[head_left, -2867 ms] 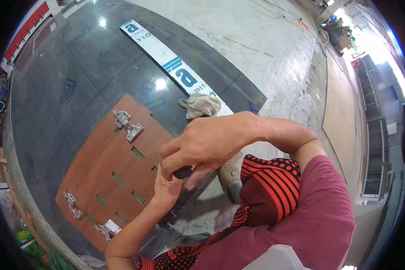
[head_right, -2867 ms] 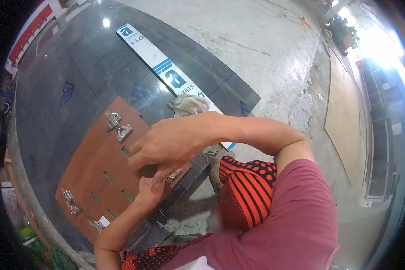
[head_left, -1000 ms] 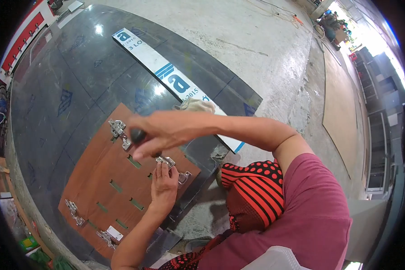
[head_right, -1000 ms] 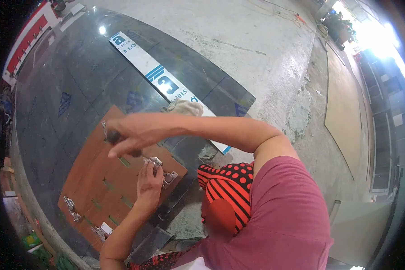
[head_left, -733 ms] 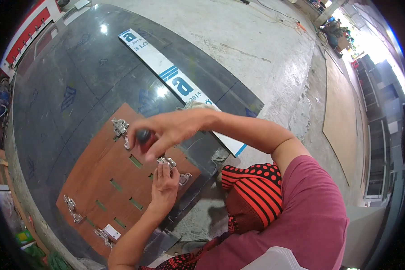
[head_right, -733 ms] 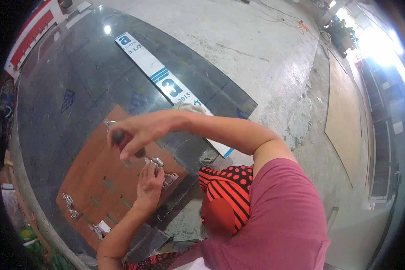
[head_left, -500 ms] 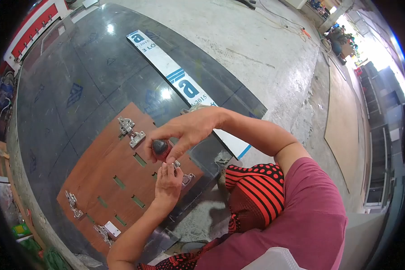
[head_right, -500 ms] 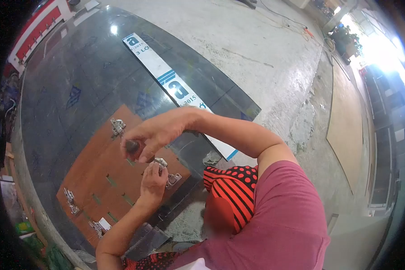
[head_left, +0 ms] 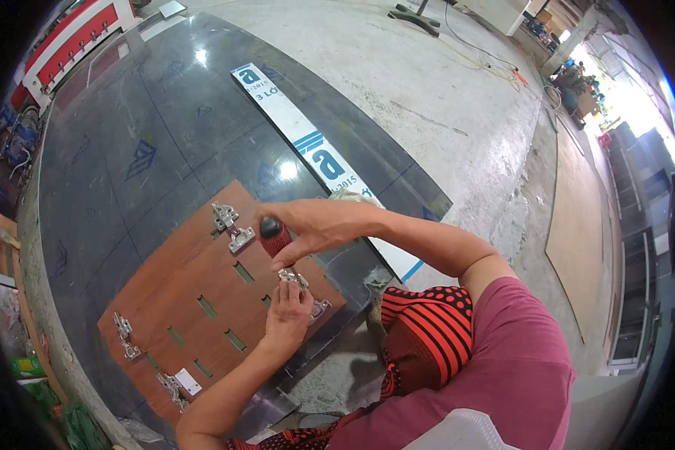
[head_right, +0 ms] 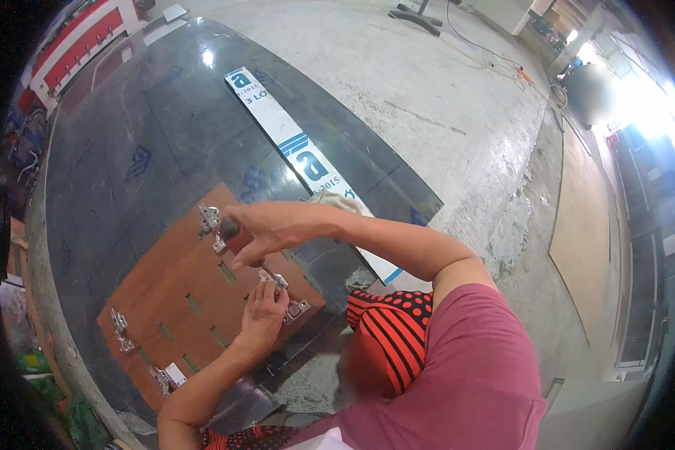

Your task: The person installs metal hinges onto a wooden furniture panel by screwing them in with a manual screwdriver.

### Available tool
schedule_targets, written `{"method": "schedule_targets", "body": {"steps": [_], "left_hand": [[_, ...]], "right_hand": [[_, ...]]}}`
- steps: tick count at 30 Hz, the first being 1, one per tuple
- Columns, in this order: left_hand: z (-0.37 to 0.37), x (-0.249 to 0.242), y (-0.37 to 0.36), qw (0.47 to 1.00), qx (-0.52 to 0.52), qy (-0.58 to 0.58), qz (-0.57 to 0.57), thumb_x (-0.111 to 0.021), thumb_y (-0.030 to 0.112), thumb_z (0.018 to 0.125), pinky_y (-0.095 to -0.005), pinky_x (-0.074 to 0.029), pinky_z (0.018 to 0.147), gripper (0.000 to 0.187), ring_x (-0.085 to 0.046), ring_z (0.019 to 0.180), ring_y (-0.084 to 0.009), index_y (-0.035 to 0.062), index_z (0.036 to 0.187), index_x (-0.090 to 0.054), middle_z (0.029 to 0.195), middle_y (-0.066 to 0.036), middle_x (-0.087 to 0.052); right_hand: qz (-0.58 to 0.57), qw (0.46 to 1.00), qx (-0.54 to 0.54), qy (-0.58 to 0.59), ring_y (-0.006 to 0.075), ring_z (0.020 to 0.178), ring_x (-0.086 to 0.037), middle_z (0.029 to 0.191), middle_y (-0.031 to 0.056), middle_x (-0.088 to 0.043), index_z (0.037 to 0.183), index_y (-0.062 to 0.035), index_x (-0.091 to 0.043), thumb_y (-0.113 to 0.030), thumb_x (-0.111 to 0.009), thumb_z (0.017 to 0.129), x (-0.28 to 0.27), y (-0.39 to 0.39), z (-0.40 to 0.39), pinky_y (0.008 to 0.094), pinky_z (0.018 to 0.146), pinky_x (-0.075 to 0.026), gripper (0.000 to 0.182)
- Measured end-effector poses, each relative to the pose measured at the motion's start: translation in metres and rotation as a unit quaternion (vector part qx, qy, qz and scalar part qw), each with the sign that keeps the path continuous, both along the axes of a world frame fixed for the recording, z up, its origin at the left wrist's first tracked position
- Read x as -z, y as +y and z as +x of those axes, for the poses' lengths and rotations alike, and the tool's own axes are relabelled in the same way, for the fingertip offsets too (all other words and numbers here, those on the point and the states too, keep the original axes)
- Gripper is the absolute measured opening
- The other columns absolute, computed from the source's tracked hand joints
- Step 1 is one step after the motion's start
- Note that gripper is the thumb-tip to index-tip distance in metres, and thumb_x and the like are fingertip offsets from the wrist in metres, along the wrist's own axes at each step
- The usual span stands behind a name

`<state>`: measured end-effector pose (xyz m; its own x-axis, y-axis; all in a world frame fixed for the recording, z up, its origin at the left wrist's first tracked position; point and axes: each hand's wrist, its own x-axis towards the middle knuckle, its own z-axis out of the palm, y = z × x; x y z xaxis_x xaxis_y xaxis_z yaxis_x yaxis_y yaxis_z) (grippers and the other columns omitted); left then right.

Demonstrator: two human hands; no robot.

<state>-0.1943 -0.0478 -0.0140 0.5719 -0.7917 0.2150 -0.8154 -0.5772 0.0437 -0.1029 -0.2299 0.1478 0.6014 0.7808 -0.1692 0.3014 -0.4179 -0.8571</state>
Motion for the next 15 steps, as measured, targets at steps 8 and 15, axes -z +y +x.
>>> {"method": "schedule_targets", "body": {"steps": [8, 15], "left_hand": [[-0.002, 0.016, 0.001, 1.0, -0.004, 0.002, -0.001, -0.055, 0.01, 0.078, -0.0402, -0.044, 0.086, 0.022, -0.053, 0.097, -0.0329, -0.0015, 0.096, -0.06, 0.1, -0.02, -0.054], [0.0, 0.019, 0.002, 1.0, 0.001, 0.011, -0.01, -0.055, 0.012, 0.077, -0.0394, -0.044, 0.087, 0.025, -0.053, 0.098, -0.0327, -0.0011, 0.098, -0.06, 0.102, -0.021, -0.054]], "right_hand": [[0.025, 0.996, -0.062, 0.051, 0.0173, 0.095, -0.053, 0.103, 0.0092, -0.055, 0.117, -0.0038, -0.046, -0.02, -0.066, 0.082, 0.009, 0.005, -0.002, 0.0324, 0.083, -0.043, 0.044], [0.14, 0.98, -0.085, 0.109, 0.017, 0.092, -0.053, 0.096, 0.0068, -0.056, 0.111, -0.0028, -0.047, -0.021, -0.067, 0.082, 0.016, 0.006, -0.003, 0.0319, 0.078, -0.044, 0.039]]}}
